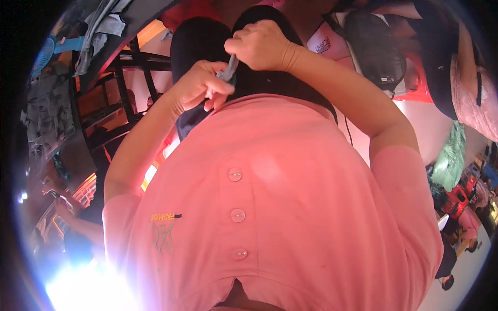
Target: Folding and tying small strips of green and grey fabric ribbons.
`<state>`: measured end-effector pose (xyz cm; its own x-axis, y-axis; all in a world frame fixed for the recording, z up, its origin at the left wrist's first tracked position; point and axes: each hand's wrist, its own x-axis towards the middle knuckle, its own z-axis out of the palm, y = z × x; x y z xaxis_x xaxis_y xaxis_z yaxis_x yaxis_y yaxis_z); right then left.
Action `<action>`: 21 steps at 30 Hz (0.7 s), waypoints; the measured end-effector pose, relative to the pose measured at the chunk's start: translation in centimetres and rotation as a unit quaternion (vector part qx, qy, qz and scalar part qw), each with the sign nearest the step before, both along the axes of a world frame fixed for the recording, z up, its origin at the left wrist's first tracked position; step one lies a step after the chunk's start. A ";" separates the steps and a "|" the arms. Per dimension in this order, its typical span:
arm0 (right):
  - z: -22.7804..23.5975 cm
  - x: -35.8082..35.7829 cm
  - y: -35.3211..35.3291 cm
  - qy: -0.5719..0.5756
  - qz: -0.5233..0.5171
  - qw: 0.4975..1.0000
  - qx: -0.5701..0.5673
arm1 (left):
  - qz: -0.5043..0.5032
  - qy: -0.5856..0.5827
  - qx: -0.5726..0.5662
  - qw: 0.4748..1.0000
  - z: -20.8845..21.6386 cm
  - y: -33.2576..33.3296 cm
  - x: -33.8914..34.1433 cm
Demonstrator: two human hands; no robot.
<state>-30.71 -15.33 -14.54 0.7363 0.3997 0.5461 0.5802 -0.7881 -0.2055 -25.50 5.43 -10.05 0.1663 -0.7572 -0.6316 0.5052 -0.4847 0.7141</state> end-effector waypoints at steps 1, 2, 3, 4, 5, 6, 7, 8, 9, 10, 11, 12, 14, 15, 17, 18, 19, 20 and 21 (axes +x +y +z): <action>0.1 -0.1 0.3 -0.002 -0.003 1.000 0.002 | -0.003 -0.002 0.002 1.000 0.1 -0.3 -0.4; 0.2 -0.3 1.0 0.013 0.026 0.997 0.074 | 0.019 0.126 -0.068 0.990 0.1 -0.6 -1.3; 0.0 -0.5 1.5 0.028 0.055 0.987 0.146 | 0.040 0.252 -0.136 0.957 0.3 -0.9 -2.0; -0.4 -0.3 1.4 0.072 0.066 0.962 0.254 | 0.049 0.286 -0.157 0.944 0.7 -1.3 -2.3; -0.7 -0.5 1.2 0.069 0.061 0.963 0.253 | 0.042 0.285 -0.156 0.945 1.1 -1.9 -2.5; -1.1 -0.7 0.9 0.151 0.080 0.929 0.329 | 0.038 0.260 -0.149 0.953 1.6 -2.5 -2.5; -0.8 -1.0 1.0 0.234 0.104 0.879 0.401 | 0.039 0.235 -0.142 0.961 2.0 -2.9 -2.9; -0.6 -0.8 1.2 0.270 0.093 0.856 0.431 | 0.038 0.267 -0.172 0.948 1.4 -3.1 -2.9; -0.3 -1.0 1.1 0.269 0.094 0.856 0.431 | 0.038 0.265 -0.171 0.948 1.4 -3.2 -3.1; 0.3 -1.0 1.0 0.268 0.091 0.854 0.436 | 0.035 0.230 -0.160 0.959 1.5 -3.5 -3.0; 0.6 -0.9 0.8 0.267 0.088 0.852 0.441 | 0.032 0.195 -0.149 0.969 1.8 -3.7 -2.9; 0.0 -0.5 0.8 0.258 0.089 0.857 0.438 | 0.032 0.190 -0.149 0.970 2.2 -3.9 -2.6; -2.3 -1.0 0.9 0.314 0.040 0.863 0.393 | -0.135 -0.265 -0.047 0.954 3.5 -4.0 -2.2; -3.4 -1.3 0.2 0.369 0.031 0.848 0.380 | -0.134 -0.269 -0.047 0.953 3.9 -4.3 -2.5; -1.4 -1.3 -0.5 0.262 -0.079 0.924 0.266 | 0.116 -0.051 -0.137 0.982 5.0 -4.4 -2.5; 0.2 -1.7 -1.1 0.144 -0.200 0.958 0.149 | 0.182 -0.032 -0.178 0.967 4.9 -4.1 -1.5; 3.7 -2.0 -2.2 0.155 -0.115 0.949 0.249 | 0.197 0.045 -0.256 0.945 3.2 -2.6 0.6; 8.8 -3.2 -2.8 0.239 -0.045 0.899 0.365 | 0.240 0.093 -0.267 0.929 2.0 -1.8 1.4; 13.0 -4.6 -3.0 0.305 0.028 0.851 0.427 | 0.281 0.143 -0.275 0.908 1.5 -1.1 1.6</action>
